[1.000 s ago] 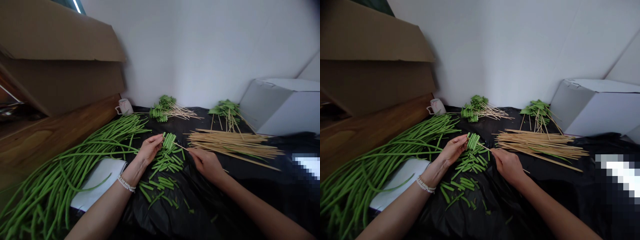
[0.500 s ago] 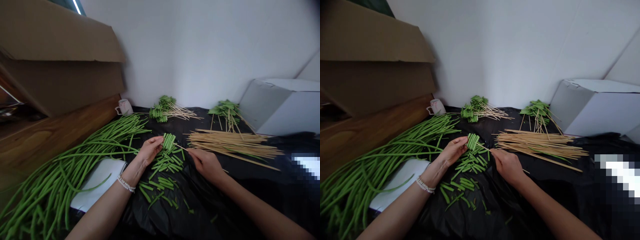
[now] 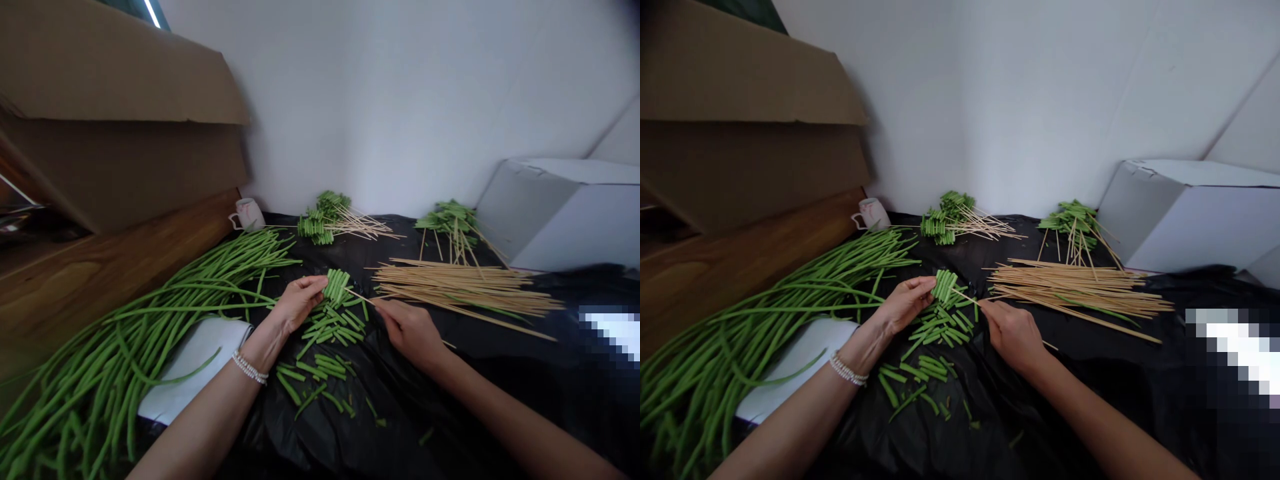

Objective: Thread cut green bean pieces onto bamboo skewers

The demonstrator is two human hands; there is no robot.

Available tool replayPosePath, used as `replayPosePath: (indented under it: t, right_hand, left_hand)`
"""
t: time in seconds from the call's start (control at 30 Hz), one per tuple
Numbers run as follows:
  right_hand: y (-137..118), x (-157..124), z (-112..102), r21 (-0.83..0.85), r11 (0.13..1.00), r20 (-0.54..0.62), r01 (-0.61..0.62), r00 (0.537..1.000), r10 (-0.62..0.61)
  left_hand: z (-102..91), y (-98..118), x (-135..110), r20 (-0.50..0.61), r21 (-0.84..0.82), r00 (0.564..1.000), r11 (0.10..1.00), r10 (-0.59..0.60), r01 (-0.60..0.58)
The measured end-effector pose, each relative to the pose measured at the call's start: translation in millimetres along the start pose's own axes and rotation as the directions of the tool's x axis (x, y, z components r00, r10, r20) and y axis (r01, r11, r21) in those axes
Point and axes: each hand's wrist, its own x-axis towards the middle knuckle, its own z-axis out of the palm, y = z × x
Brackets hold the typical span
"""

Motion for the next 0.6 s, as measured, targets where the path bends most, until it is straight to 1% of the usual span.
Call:
replayPosePath:
  t: [0.13, 0.27, 0.33, 0.4, 0.43, 0.47, 0.5, 0.53, 0.6]
  right_hand:
    - [2, 1, -1, 0.007, 1.000, -0.004, 0.002, 1.000, -0.002]
    - [7, 4, -2, 0.034, 0.999, -0.053, 0.011, 0.999, -0.009]
    - [9, 5, -2, 0.050, 0.999, -0.100, 0.005, 0.995, 0.000]
    - [11, 6, -2, 0.061, 0.998, -0.143, -0.003, 0.990, 0.012]
    - [11, 6, -2, 0.065, 0.998, -0.157, -0.010, 0.987, 0.020]
    - [11, 7, -3, 0.067, 0.998, -0.167, -0.019, 0.985, 0.031]
    - [11, 7, -3, 0.070, 0.997, -0.176, -0.032, 0.983, 0.044]
    - [11, 8, -4, 0.075, 0.996, -0.182, -0.044, 0.982, 0.057]
    - [10, 9, -5, 0.086, 0.995, -0.188, -0.056, 0.979, 0.072]
  left_hand:
    - [0.5, -1, -1, 0.017, 0.023, 1.000, 1.000, 0.002, -0.003]
    - [1.8, 0, -2, 0.023, 0.062, 0.998, 0.996, 0.065, -0.067]
    - [1.5, -1, -2, 0.033, 0.152, 0.992, 0.980, 0.124, -0.128]
    - [0.7, -3, -1, 0.071, 0.310, 0.974, 0.923, 0.215, -0.227]
    - [0.4, -5, -1, 0.111, 0.406, 0.957, 0.867, 0.269, -0.290]
    - [0.3, -6, -1, 0.169, 0.503, 0.933, 0.786, 0.319, -0.360]
    - [0.4, -7, -1, 0.247, 0.590, 0.900, 0.681, 0.358, -0.433]
    - [0.7, -8, -3, 0.339, 0.658, 0.860, 0.558, 0.380, -0.506]
    - [2.1, -9, -6, 0.524, 0.717, 0.772, 0.302, 0.361, -0.628]
